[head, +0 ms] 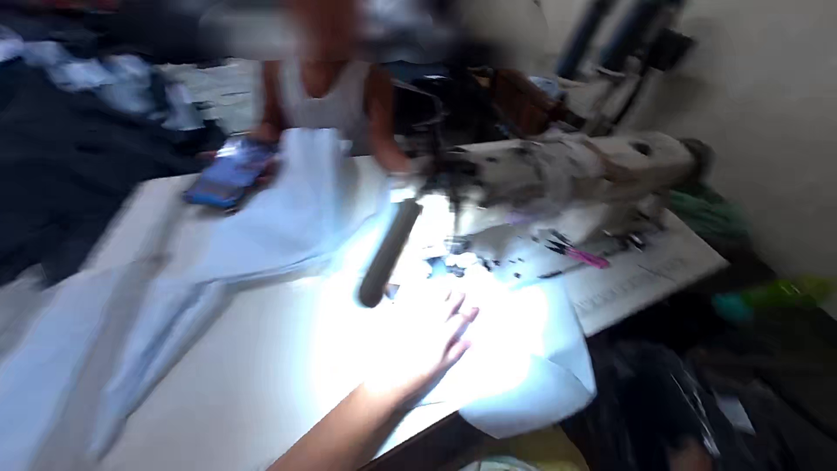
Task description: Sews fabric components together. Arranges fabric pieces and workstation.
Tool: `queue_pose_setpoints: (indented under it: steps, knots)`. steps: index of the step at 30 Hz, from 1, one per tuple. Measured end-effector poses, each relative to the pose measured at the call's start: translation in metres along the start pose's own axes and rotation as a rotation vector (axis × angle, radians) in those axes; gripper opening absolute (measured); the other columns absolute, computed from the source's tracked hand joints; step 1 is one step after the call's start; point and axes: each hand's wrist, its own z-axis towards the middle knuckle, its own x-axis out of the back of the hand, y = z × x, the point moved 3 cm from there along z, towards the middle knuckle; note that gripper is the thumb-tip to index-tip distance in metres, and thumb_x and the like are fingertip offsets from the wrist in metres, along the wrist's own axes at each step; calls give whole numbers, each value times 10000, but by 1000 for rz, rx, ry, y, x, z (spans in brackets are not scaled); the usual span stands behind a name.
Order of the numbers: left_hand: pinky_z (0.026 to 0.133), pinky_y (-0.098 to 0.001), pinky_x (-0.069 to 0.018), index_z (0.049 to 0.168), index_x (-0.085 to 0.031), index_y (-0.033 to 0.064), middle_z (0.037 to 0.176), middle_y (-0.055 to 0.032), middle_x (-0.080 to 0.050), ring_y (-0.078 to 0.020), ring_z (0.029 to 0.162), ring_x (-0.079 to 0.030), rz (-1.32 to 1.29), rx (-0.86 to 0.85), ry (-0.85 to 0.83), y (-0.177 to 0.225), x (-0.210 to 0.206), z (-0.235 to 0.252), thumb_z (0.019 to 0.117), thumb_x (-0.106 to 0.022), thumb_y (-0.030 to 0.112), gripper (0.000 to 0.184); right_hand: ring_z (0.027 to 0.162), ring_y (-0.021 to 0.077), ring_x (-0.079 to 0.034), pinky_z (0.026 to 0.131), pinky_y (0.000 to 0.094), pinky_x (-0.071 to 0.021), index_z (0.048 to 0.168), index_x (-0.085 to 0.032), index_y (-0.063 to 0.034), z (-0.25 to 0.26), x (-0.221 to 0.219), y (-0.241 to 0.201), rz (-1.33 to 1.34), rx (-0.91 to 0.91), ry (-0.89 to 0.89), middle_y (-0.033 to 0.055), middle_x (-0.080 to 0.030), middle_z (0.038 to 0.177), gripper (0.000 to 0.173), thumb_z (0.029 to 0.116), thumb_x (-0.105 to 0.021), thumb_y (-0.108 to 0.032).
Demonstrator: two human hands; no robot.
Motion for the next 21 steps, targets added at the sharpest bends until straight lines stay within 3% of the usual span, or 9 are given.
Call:
queue_pose_setpoints:
  steps: [3, 6, 9, 13, 17, 19, 21]
  knots:
    - [1121, -567, -408, 1292, -693, 190, 1390, -102, -639, -318, 1354, -556, -4, -162, 64, -5, -4, 2, 1020, -500, 385, 386, 1328, 525, -500, 1091, 625, -422, 1369, -550, 93, 9, 3, 0, 36, -145, -28, 374, -517, 1400, 509, 980, -697, -199]
    - [979, -478, -536, 1162, -756, 116, 1233, -143, -713, -337, 1176, -672, -18, -243, 69, 3, 3, 6, 969, -542, 292, 337, 1293, 470, -551, 1056, 607, -451, 1310, -609, 49, 9, 18, -7, 13, -162, -58, 321, -541, 1400, 392, 1035, -605, -230]
    - [965, -413, -537, 1133, -753, 43, 1176, -186, -721, -326, 1112, -691, -20, -234, 46, 2, 18, 6, 1002, -530, 265, 341, 1209, 486, -598, 1020, 632, -452, 1230, -641, 88, 20, 48, -16, 102, -38, 141, 328, -605, 1296, 383, 1061, -549, -244]
    - [937, -427, -502, 1049, -726, -69, 1030, -256, -720, -366, 993, -679, -6, -158, 134, 0, 43, 7, 1013, -521, 151, 302, 1300, 550, -499, 1081, 663, -377, 1330, -561, 125, 58, 108, -28, 314, -18, 331, 393, -515, 1380, 464, 1053, -554, -248]
    - [921, -467, -550, 1027, -743, -66, 1042, -248, -725, -373, 1008, -705, -40, -136, -4, 59, 38, 37, 948, -600, 71, 213, 1399, 565, -380, 1140, 652, -316, 1434, -478, 102, 109, 153, -38, 439, -26, 460, 412, -378, 1496, 590, 1012, -636, -278]
    - [970, -541, -535, 1042, -776, 9, 1137, -213, -725, -411, 1123, -678, -66, -229, -95, 107, 3, 61, 875, -675, 107, 219, 1440, 540, -341, 1161, 618, -309, 1486, -428, 73, 136, 162, -54, 505, -74, 482, 386, -325, 1551, 664, 982, -686, -273]
    - [1067, -645, -438, 1123, -774, 89, 1322, -205, -662, -467, 1300, -568, 13, -364, -276, 153, -35, 95, 861, -741, 181, 280, 1469, 528, -300, 1188, 600, -287, 1515, -386, 65, 160, 164, -75, 598, -88, 514, 381, -286, 1575, 732, 954, -721, -266]
